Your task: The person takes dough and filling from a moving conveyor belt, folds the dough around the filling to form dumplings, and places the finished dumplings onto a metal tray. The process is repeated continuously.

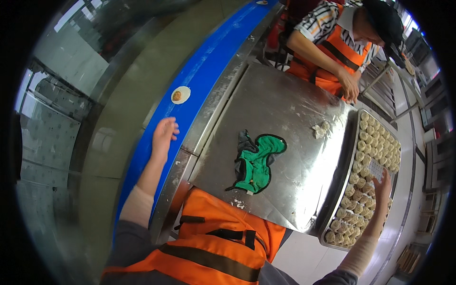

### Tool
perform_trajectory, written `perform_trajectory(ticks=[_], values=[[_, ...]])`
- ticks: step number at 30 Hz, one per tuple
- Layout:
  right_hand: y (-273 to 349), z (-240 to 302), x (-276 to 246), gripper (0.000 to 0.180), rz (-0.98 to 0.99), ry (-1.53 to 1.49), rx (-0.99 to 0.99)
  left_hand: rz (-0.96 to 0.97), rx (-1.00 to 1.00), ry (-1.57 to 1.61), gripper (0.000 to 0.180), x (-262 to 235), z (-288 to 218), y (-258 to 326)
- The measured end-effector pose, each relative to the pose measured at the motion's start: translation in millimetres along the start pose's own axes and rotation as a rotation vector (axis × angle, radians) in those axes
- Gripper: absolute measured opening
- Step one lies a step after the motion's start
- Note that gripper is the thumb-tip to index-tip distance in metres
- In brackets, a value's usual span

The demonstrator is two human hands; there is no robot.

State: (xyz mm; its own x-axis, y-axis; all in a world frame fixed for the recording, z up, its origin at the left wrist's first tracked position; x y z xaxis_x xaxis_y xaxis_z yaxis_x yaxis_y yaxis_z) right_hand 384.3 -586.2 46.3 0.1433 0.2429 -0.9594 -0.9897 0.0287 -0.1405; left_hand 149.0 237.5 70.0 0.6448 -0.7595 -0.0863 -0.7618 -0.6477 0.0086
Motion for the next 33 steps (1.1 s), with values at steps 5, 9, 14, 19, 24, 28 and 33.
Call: perform_trajectory(ticks=[5,9,14,19,24,28,33], values=[[44.3,71.3,-48.2,0.049,0.016,-0.183,-0.053,-0.162,0.155,-0.534,0.038,-57.8,50.0,-112.5],[92.0,122.1,-66.5,0.042,0.03,-0.232,-0.076,-0.084,0.097,-0.762,0.055,-68.7,59.2,-147.5],[124.2,152.3,-53.8,0.037,0.08,-0.357,-0.038,0.072,-0.068,-0.671,0.059,-80.2,54.2,-141.9],[135.3,190.2,-44.0,0.033,0.045,-0.324,-0.087,0.227,-0.105,-0.714,0.052,-101.6,53.5,-116.8],[147.6,248.1,-57.2,0.032,0.045,-0.245,-0.226,0.137,0.056,-0.561,0.046,-92.3,43.5,-56.6],[164.2,294.7,-50.9,0.032,0.085,-0.331,-0.253,0.251,-0.267,0.162,0.036,-66.0,3.3,-2.8],[207.4,393.3,-5.7,0.033,0.594,-0.96,-0.383,0.724,-0.586,0.432,0.032,21.6,-36.4,94.0]])
Point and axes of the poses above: each hand's wrist, its own y-axis away from the middle knuckle, its own x-axis out of the palm, z = x × y, the point moved 2 cm from there along -y, towards the middle knuckle, and after that the axes turned 5 degrees about y, right-handed, at the moved point
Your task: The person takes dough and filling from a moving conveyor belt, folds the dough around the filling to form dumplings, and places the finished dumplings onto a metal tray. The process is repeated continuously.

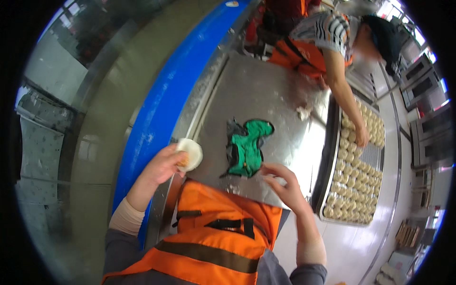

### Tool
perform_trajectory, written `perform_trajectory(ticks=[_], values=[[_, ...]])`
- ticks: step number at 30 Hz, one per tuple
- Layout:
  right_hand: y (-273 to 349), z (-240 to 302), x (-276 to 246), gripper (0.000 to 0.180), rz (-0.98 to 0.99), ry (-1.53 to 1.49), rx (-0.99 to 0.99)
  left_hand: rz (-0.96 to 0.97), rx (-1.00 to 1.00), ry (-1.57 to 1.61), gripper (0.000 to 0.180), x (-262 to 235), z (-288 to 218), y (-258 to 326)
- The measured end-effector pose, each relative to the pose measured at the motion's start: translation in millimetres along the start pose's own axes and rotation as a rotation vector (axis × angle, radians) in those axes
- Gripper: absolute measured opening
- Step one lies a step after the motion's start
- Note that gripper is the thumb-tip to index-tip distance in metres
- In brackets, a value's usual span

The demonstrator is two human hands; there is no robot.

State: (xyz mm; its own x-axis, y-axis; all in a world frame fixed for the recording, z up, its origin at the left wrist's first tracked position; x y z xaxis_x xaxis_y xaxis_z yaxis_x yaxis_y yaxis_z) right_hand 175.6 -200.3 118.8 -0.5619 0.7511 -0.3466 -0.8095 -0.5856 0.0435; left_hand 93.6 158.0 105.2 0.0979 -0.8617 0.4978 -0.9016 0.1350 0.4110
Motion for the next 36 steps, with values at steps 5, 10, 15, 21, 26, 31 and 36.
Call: perform_trajectory(ticks=[5,10,15,21,26,31,36], values=[[5.8,-17.2,78.3,0.031,0.148,-0.537,0.384,0.177,-0.12,-0.262,0.027,79.4,70.8,-9.4],[40.3,-47.8,93.4,0.02,0.003,-0.591,0.427,0.101,-0.184,-0.299,0.023,92.8,109.9,-4.2],[55.4,-62.3,100.6,0.012,-0.092,-0.465,0.39,-0.041,-0.074,-0.34,0.021,99.0,134.1,-2.9],[48.2,-33.8,92.3,0.014,-0.21,0.049,0.176,-0.134,0.027,-0.415,0.015,98.6,153.7,-3.9],[50.2,-54.9,95.4,0.015,-0.134,0.075,0.07,-0.092,0.104,-0.58,0.018,89.5,160.2,-7.5],[48.5,-43.8,95.5,0.014,-0.12,0.162,-0.043,-0.037,-0.119,-0.531,0.025,85.2,160.5,-9.6],[52.6,-58.9,99.7,0.012,-0.134,0.014,0.221,-0.022,-0.104,-0.28,0.036,87.3,160.5,-10.0]])
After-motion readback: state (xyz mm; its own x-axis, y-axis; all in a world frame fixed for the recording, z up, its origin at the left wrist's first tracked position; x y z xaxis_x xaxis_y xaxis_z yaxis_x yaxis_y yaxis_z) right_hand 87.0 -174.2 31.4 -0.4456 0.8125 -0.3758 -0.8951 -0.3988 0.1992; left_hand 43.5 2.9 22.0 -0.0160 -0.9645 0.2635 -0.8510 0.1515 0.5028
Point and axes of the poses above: each hand's wrist, its own y-axis away from the middle knuckle, its own x-axis out of the palm, z = x × y, the point moved 2 cm from there along -y, towards the middle knuckle, and after that the axes turned 5 degrees about y, right-handed, at the moved point
